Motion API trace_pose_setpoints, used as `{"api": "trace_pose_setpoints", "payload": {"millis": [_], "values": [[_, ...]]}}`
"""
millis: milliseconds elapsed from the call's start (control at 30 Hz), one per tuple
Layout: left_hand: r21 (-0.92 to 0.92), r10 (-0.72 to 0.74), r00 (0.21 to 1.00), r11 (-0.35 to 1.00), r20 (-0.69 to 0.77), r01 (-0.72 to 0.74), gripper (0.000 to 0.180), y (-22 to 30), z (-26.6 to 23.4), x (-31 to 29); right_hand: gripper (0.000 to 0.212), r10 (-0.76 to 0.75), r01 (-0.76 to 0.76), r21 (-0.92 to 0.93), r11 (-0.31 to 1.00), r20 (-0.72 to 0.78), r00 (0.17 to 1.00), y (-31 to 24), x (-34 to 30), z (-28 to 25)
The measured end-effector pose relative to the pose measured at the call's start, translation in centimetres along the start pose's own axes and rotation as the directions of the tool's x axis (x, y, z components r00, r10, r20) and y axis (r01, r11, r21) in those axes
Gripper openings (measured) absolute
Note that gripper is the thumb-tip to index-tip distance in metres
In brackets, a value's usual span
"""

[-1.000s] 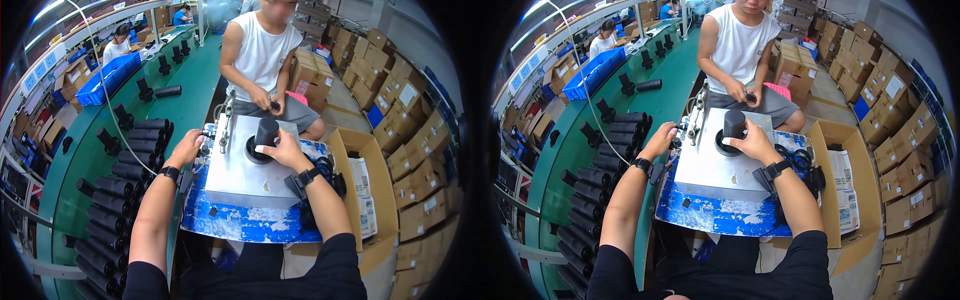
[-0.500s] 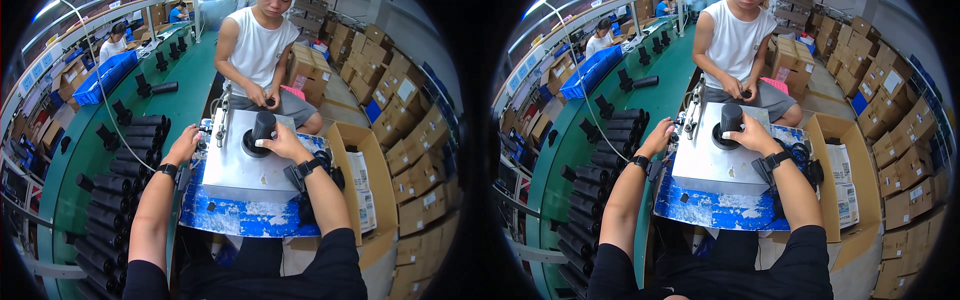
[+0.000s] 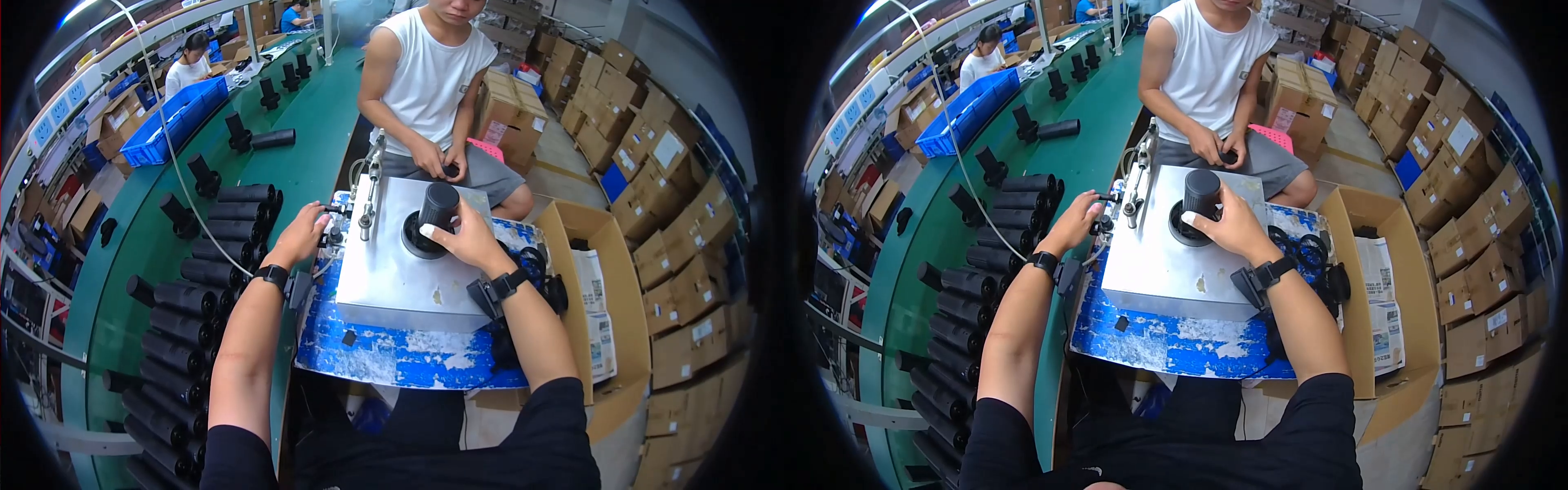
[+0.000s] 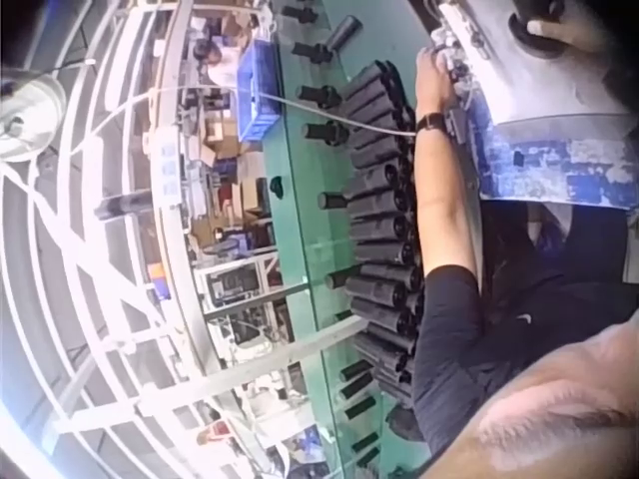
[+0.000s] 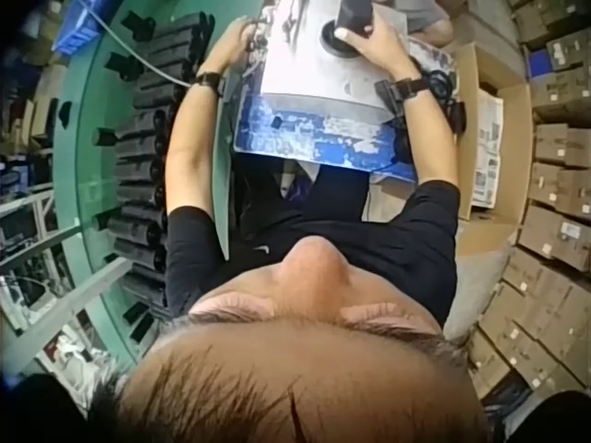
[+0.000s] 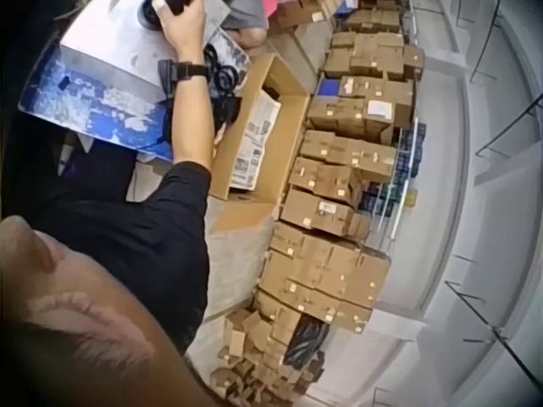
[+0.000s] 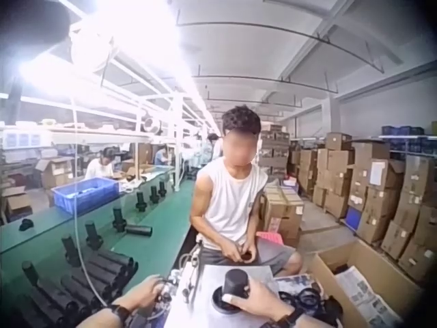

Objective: The person picks up a black cylindrical component from the conveyor belt, places it into a machine, and presses down on it. They then remove the component from the machine and return it to the conveyor belt, repeating this process with several more components.

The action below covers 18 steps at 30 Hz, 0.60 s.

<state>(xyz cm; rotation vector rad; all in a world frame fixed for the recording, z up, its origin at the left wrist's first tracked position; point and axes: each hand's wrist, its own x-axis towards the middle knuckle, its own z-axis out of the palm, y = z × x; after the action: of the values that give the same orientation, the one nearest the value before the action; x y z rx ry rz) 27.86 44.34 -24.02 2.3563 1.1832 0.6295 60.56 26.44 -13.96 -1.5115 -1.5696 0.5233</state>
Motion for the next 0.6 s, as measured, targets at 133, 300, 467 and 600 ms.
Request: {"api": "trace_pose_setpoints", "payload": {"millis": [133,300,467,600], "values": [[-0.017,-0.012,1.0,1.0,-0.01,0.012,0.052,0.0,0.5,0.1,0.063,0.064,-0.068,-0.127,0.99,-0.037,0.997,0.3,0.0,0.2],[-0.021,-0.025,1.0,0.999,-0.015,0.025,0.053,-0.1,0.5,0.1,0.059,-0.048,0.03,-0.259,0.966,-0.064,0.997,0.4,-0.1,-0.1],[-0.027,-0.019,1.0,0.999,-0.003,0.019,0.053,0.0,0.4,0.1,0.058,-0.062,0.064,-0.068,0.996,0.027,0.998,0.8,-0.2,-0.5],[0.001,-0.011,1.0,1.0,-0.006,0.011,0.053,0.2,0.4,0.3,0.059,-0.09,0.092,-0.059,0.994,0.033,0.995,0.7,-0.1,-0.3]]}}
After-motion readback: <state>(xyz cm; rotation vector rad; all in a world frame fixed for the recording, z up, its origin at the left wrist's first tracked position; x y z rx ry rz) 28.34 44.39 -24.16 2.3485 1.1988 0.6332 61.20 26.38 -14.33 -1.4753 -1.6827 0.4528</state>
